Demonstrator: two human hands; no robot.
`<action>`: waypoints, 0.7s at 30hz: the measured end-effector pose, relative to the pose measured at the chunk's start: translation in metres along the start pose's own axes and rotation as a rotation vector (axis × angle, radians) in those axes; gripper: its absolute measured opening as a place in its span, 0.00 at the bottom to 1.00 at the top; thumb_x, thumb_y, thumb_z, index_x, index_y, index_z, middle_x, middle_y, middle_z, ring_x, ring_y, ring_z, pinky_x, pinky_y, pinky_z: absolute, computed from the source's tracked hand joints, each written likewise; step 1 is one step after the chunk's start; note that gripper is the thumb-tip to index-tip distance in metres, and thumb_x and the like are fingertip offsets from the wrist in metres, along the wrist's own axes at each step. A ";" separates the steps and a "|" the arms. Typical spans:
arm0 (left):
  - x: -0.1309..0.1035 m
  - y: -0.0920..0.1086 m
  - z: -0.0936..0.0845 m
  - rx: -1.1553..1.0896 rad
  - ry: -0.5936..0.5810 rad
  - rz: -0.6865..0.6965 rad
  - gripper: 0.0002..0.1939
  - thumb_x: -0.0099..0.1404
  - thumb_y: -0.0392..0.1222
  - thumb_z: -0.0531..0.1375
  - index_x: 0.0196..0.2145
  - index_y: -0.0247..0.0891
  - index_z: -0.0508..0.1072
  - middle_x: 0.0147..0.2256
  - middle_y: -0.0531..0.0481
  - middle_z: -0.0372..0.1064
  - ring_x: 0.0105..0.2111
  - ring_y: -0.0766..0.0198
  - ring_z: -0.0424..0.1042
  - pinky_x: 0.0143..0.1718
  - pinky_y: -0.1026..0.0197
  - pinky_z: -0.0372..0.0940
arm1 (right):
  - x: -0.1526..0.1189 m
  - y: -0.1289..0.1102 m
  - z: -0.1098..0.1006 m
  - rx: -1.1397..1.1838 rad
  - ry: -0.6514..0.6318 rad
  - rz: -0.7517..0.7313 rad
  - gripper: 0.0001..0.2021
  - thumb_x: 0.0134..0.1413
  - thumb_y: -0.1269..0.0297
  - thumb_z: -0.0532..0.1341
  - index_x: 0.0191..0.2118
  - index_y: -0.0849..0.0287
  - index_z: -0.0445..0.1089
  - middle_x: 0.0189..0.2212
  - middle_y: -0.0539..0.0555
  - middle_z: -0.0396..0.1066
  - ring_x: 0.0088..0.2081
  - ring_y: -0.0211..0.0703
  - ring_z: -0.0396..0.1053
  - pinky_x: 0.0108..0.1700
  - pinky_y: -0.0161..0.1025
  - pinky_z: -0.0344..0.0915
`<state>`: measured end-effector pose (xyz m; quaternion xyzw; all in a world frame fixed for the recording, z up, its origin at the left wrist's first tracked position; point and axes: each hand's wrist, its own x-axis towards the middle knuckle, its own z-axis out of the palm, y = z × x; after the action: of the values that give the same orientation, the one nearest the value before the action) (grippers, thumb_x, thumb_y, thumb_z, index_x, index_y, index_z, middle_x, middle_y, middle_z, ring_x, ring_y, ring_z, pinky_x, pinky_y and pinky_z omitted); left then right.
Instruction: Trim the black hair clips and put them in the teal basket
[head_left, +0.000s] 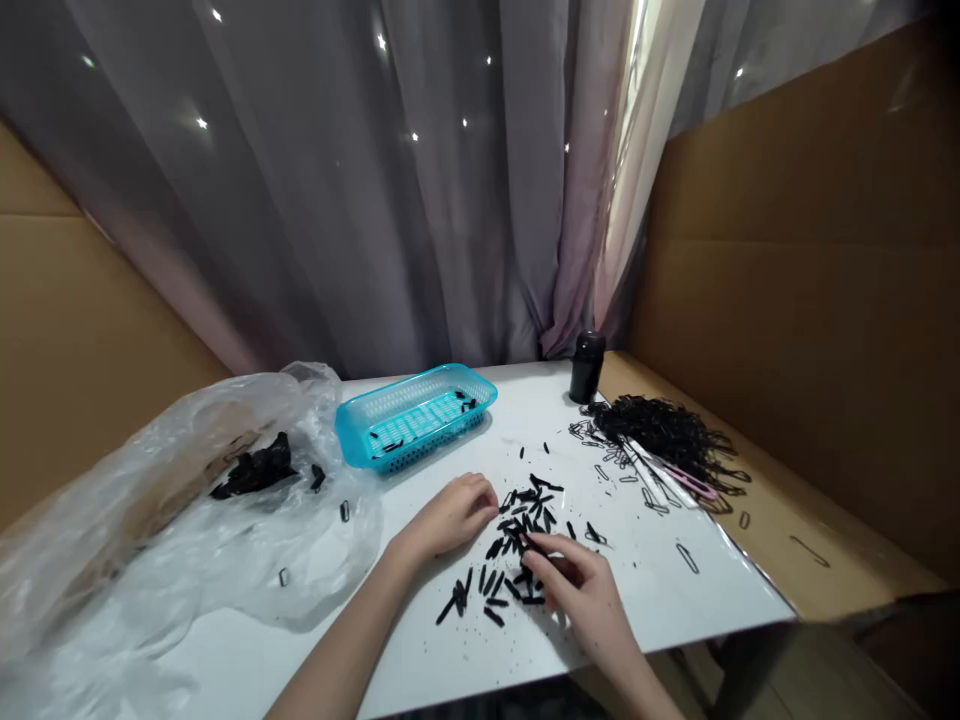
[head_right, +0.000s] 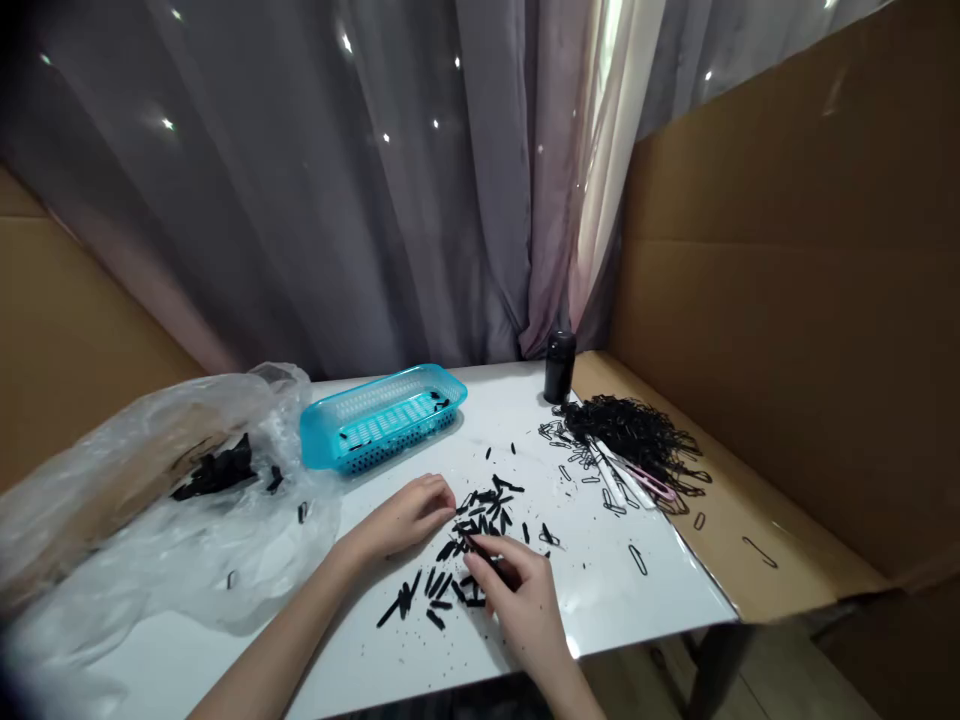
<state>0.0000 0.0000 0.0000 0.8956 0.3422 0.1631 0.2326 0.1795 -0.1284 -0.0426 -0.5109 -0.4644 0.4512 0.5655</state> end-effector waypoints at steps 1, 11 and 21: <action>0.000 0.001 0.001 -0.008 0.006 -0.009 0.06 0.66 0.38 0.55 0.34 0.38 0.71 0.36 0.47 0.72 0.39 0.56 0.70 0.41 0.57 0.64 | 0.001 -0.001 -0.001 0.008 0.002 0.013 0.19 0.52 0.49 0.67 0.42 0.58 0.79 0.22 0.51 0.71 0.19 0.35 0.60 0.23 0.35 0.60; 0.002 -0.006 0.009 -0.034 0.131 -0.003 0.05 0.68 0.37 0.52 0.34 0.39 0.67 0.35 0.48 0.70 0.37 0.57 0.69 0.39 0.57 0.64 | 0.014 -0.014 -0.010 -0.074 -0.013 -0.003 0.24 0.61 0.43 0.57 0.43 0.61 0.76 0.34 0.57 0.75 0.18 0.31 0.61 0.21 0.33 0.59; 0.007 -0.030 0.018 0.017 0.350 -0.001 0.12 0.71 0.36 0.50 0.50 0.37 0.66 0.44 0.42 0.69 0.45 0.53 0.71 0.48 0.51 0.65 | 0.151 -0.028 -0.045 -0.817 0.140 -0.056 0.14 0.64 0.59 0.61 0.52 0.61 0.68 0.49 0.56 0.71 0.46 0.46 0.72 0.48 0.49 0.71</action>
<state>-0.0033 0.0189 -0.0298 0.8553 0.3793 0.3136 0.1618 0.2492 0.0109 -0.0074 -0.7099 -0.5793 0.1784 0.3586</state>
